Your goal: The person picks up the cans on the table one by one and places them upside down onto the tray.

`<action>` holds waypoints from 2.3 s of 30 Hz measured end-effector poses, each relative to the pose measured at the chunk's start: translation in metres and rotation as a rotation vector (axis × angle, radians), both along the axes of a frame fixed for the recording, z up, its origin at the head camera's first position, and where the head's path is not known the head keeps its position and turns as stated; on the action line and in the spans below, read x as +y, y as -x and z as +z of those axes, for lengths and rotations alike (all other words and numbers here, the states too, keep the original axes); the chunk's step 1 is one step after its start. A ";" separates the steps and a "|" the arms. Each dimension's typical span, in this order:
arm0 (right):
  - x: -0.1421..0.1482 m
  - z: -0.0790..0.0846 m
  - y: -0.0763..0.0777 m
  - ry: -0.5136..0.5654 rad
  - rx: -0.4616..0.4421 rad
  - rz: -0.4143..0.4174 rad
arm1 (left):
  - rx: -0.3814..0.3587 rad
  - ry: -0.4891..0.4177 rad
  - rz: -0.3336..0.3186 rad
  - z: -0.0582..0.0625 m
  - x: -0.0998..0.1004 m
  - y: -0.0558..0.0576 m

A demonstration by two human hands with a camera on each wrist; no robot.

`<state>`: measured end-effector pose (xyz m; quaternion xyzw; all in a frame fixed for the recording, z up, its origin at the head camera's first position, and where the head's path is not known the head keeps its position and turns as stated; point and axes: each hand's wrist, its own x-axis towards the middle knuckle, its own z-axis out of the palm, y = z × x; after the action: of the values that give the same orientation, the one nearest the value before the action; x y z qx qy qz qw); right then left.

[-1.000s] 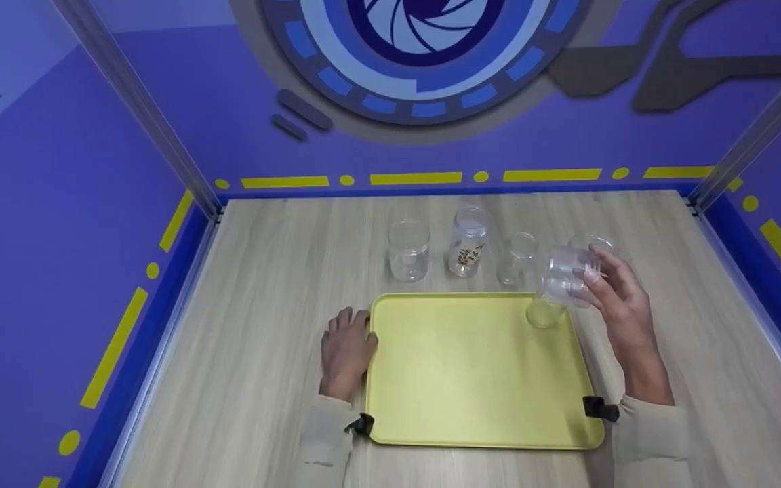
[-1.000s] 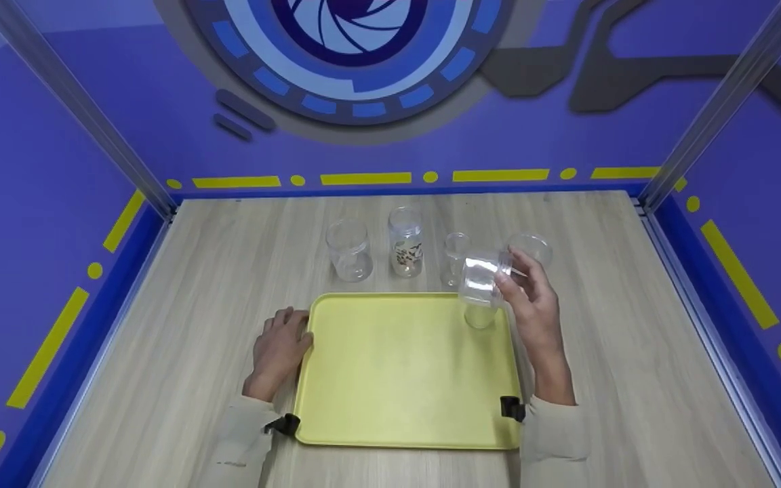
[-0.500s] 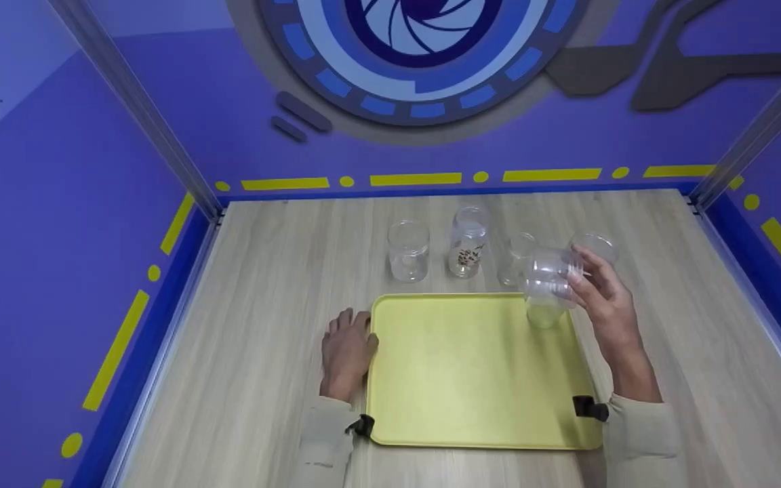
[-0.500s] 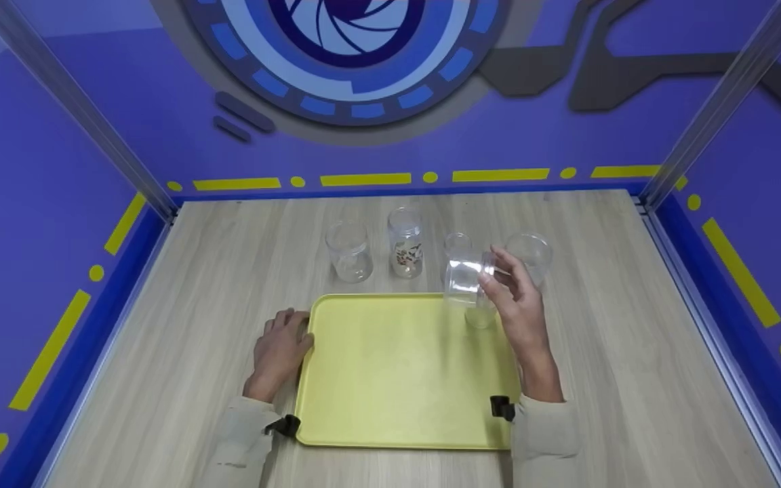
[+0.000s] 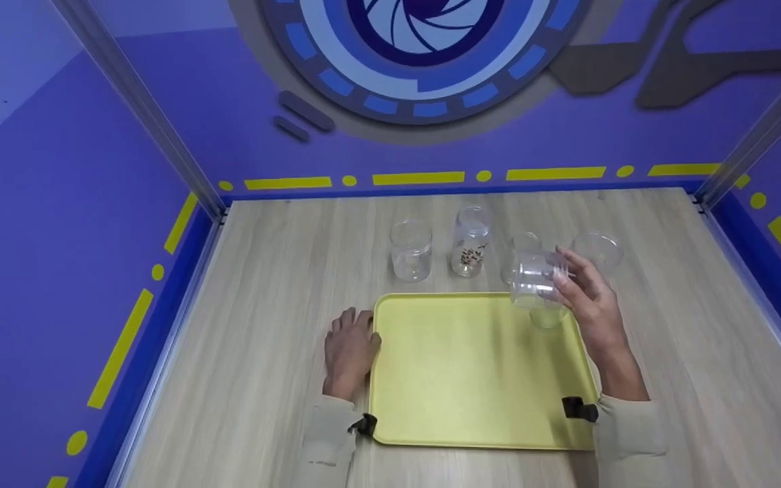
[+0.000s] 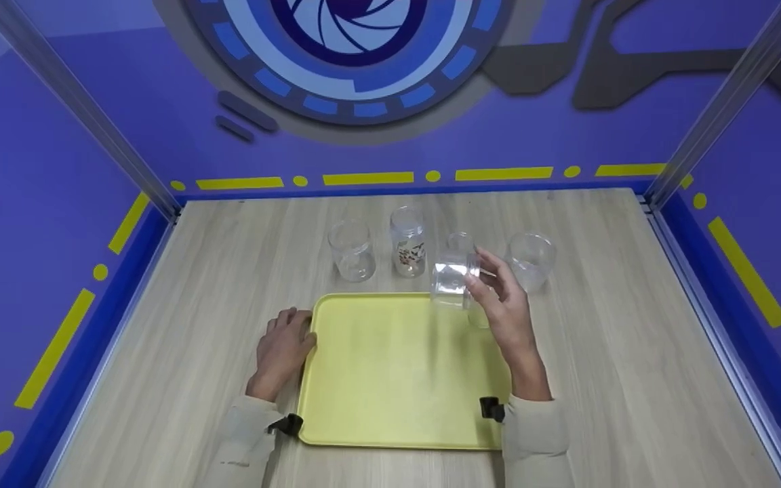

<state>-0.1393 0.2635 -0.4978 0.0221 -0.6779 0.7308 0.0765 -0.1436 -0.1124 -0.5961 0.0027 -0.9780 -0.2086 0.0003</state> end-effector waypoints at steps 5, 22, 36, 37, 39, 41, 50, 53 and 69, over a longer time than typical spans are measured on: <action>-0.005 0.000 -0.001 0.009 -0.014 0.013 | 0.008 0.007 -0.003 0.000 0.001 0.001; -0.022 -0.005 -0.003 0.049 0.027 0.051 | 0.040 -0.012 0.016 -0.003 0.001 0.000; -0.031 -0.006 -0.003 0.032 0.017 0.061 | -0.010 -0.167 0.083 0.001 0.005 0.001; -0.032 -0.006 -0.003 0.031 0.017 0.061 | -0.009 -0.192 0.097 0.002 0.006 0.001; -0.032 -0.006 -0.004 0.032 0.014 0.061 | 0.002 -0.245 0.129 0.004 0.007 0.002; -0.032 -0.006 -0.004 0.028 0.007 0.060 | 0.011 -0.304 0.165 0.006 0.009 0.003; -0.034 -0.006 -0.004 0.034 0.010 0.063 | 0.123 -0.533 0.185 0.024 0.019 0.004; -0.034 -0.006 -0.004 0.035 0.014 0.065 | 0.156 -0.586 0.152 0.030 0.024 0.003; -0.036 -0.007 -0.007 0.024 0.002 0.063 | 0.165 -0.914 -0.036 0.061 0.044 -0.008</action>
<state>-0.1323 0.2279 -0.5053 0.0434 -0.6682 0.7407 0.0542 -0.1351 -0.0685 -0.5354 -0.0311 -0.7824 -0.6176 0.0732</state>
